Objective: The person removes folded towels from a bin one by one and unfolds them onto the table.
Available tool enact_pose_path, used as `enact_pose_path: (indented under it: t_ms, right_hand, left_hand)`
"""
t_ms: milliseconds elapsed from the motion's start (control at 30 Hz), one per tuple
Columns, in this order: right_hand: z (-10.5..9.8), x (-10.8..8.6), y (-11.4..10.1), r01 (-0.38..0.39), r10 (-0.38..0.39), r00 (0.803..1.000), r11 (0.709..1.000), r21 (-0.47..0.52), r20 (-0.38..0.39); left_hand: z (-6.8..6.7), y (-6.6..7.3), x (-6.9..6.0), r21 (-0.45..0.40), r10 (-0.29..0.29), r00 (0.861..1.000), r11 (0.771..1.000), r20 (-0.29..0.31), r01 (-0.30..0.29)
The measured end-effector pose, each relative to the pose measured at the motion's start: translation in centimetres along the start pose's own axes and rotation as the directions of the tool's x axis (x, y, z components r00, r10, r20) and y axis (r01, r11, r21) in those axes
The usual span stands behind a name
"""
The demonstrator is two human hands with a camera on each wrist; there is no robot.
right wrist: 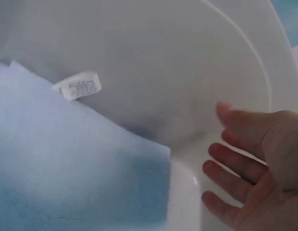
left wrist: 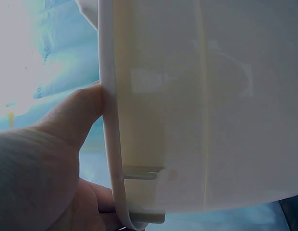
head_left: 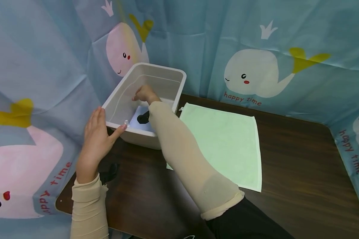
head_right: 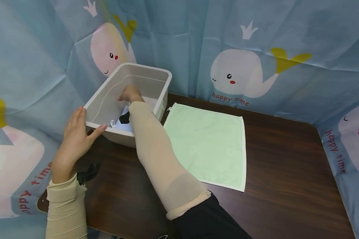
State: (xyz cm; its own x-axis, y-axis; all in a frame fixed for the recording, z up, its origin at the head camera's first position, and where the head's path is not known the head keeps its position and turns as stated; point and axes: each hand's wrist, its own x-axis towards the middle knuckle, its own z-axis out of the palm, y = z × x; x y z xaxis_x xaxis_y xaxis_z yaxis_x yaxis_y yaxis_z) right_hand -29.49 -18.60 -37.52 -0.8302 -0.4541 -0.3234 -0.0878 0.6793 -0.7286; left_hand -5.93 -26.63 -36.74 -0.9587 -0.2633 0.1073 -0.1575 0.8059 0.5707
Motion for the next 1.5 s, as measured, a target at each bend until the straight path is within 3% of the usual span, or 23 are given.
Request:
enact_pose_path:
  t_ms: [133, 267, 567, 767, 933, 1000, 1233, 1500]
  right_hand:
    - [0.1, -0.1, 0.0, -0.028, 0.036, 0.997, 0.991, -0.128, 0.064]
    - [0.2, -0.1, -0.2, -0.075, 0.093, 0.99, 0.983, -0.165, 0.102]
    - [1.0, 0.6, -0.1, -0.182, 0.238, 0.951, 0.947, -0.264, 0.197]
    - [1.0, -0.4, -0.6, -0.224, 0.267, 0.953, 0.937, -0.267, 0.139]
    - [0.9, -1.7, -1.3, -0.202, 0.249, 0.967, 0.871, -0.449, 0.049]
    - [0.9, -2.1, -1.3, -0.192, 0.224, 0.975, 0.862, -0.469, 0.012]
    - [0.6, -2.8, -0.4, -0.12, 0.107, 0.993, 0.923, -0.367, -0.056]
    - [-0.5, -1.9, -0.1, -0.071, 0.073, 0.997, 0.962, -0.264, -0.004]
  left_hand:
    - [-0.2, -0.1, -0.3, 0.004, -0.003, 1.0, 1.0, 0.0, 0.003]
    - [-0.4, -0.1, -0.3, 0.005, -0.002, 1.0, 1.0, 0.006, 0.002]
    - [-0.7, 0.0, -0.3, 0.01, -0.001, 1.0, 1.0, 0.008, 0.001]
    - [-0.6, 0.1, -0.4, 0.014, -0.003, 1.0, 1.0, 0.004, 0.003]
    - [-0.7, 0.1, -0.5, 0.007, -0.008, 1.0, 1.0, 0.005, 0.008]
    - [-0.7, 0.1, -0.5, 0.003, -0.011, 1.0, 1.0, 0.006, 0.011]
    - [-0.6, 0.1, -0.4, -0.003, -0.006, 1.0, 1.0, 0.005, 0.006]
    - [-0.4, 0.3, 0.1, -0.01, 0.007, 1.0, 1.0, 0.018, -0.007]
